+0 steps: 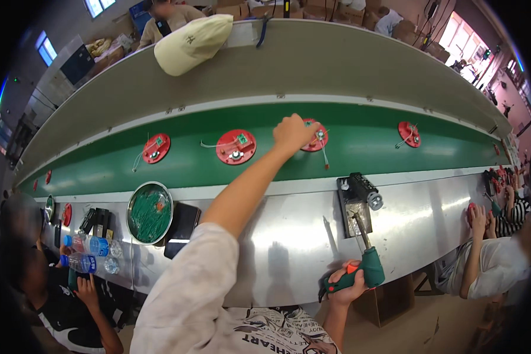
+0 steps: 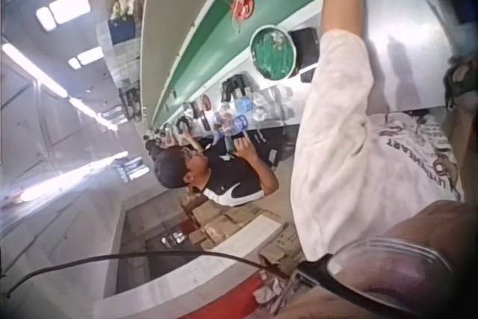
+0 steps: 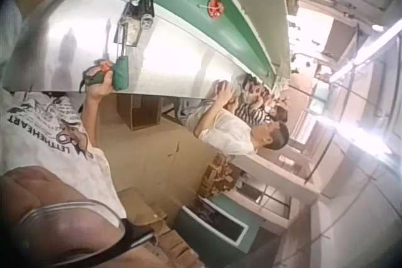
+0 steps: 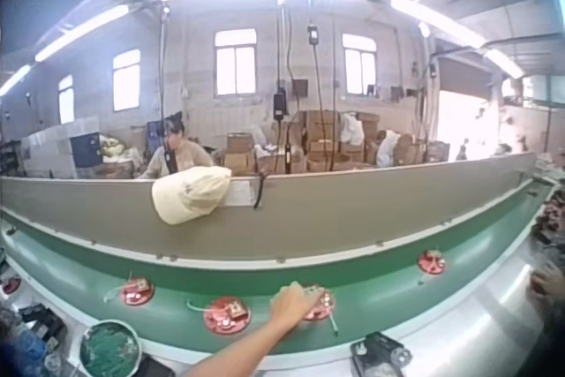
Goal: The recorder is soldering small electronic components onto red circular PCBs on an electronics assembly line.
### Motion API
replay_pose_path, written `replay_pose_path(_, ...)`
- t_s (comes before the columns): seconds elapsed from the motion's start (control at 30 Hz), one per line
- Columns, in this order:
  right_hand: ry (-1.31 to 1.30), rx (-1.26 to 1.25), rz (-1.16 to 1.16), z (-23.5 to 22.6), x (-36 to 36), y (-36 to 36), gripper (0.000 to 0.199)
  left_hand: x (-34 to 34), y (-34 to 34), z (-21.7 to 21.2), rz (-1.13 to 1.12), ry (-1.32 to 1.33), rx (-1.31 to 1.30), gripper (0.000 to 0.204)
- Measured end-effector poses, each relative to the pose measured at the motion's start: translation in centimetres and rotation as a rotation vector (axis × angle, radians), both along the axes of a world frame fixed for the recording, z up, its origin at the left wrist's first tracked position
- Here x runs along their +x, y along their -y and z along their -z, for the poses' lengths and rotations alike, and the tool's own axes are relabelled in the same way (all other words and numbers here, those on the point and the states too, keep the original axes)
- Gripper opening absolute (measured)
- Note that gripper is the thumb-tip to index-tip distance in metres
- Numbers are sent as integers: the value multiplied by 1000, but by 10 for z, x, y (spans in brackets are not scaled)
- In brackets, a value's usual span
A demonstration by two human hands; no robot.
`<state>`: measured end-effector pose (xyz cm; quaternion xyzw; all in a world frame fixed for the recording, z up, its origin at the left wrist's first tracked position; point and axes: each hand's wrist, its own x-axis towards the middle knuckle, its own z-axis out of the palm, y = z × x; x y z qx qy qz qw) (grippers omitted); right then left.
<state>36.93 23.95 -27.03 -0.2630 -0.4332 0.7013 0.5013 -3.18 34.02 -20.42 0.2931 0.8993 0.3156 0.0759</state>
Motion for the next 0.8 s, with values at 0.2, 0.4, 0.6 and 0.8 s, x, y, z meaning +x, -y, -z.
replay_pose_path(0.2,-44,-58,69,-6,-2,-1,34,-4,-37,17,-121,64,7,53)
replay_pose_path(0.4,-13,-55,39,-4,0,1,34,-23,40,-1,216,245,-192,49)
replay_pose_path(0.6,5,-103,71,1,0,0,37,56,192,1,788,110,-298,66)
replay_pose_path(0.8,19,-48,-1,2,0,-3,29,105,315,-2,693,75,-162,56)
